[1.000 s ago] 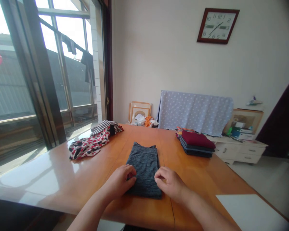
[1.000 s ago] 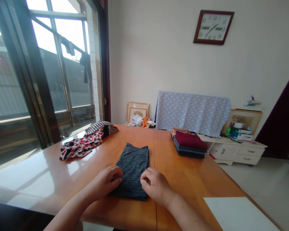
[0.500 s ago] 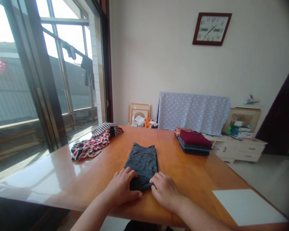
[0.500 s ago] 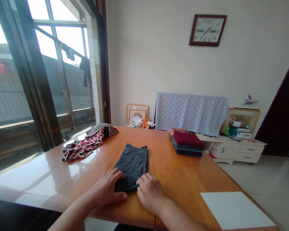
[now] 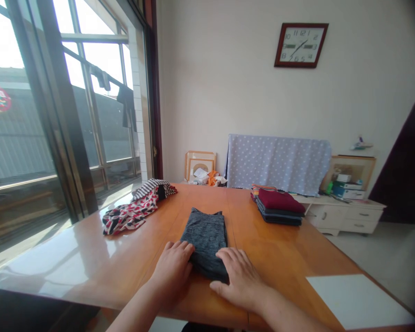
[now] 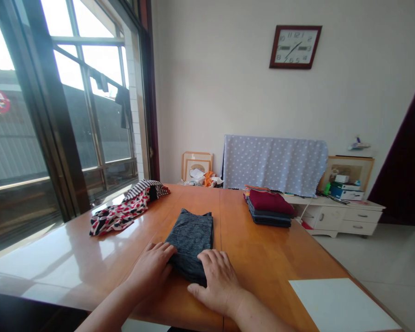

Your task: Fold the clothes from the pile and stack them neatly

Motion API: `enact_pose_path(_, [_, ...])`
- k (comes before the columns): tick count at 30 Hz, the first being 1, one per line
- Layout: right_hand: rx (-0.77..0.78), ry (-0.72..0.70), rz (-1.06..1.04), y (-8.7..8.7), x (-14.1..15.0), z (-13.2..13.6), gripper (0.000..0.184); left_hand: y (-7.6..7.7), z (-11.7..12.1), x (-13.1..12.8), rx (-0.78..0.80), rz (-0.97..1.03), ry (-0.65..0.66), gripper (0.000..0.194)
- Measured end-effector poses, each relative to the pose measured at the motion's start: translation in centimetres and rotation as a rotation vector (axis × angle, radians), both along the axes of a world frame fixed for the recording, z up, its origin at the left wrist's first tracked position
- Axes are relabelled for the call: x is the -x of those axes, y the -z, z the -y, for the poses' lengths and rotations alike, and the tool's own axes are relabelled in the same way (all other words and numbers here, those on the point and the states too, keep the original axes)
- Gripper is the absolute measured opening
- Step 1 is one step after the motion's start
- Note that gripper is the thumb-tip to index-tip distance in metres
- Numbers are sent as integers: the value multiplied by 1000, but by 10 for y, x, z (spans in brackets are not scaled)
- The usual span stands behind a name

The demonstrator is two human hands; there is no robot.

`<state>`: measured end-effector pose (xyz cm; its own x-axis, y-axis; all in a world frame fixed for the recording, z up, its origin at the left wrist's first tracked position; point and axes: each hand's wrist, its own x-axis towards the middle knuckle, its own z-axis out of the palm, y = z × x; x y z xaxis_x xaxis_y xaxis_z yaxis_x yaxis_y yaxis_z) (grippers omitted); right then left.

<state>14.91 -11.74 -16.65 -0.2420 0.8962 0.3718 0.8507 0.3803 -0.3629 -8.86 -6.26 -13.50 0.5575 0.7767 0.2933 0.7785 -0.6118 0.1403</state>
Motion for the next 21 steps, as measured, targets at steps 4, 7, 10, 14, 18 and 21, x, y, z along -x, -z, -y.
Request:
enact_pose_path(4, [-31, 50, 61, 3, 7, 3, 66, 0, -8, 0, -2, 20, -3, 25])
enact_pose_path(7, [-58, 92, 66, 4, 15, 1, 70, -2, -12, -3, -22, 8, -14, 17])
enact_pose_path(10, [-66, 149, 81, 5, 30, -2, 81, -6, -14, -7, -34, -25, -19, 14])
enact_pose_path(14, [-53, 261, 124, 4, 50, -11, 74, -10, -13, -12, -43, -48, -19, 18])
enact_pose_path(18, [-19, 294, 211, -1, 50, -17, 29, -11, -11, -8, -29, -43, -26, 20])
enact_pose_path(21, [-17, 238, 214, -3, 37, -17, 22, -6, -9, 2, -15, -15, -21, 8])
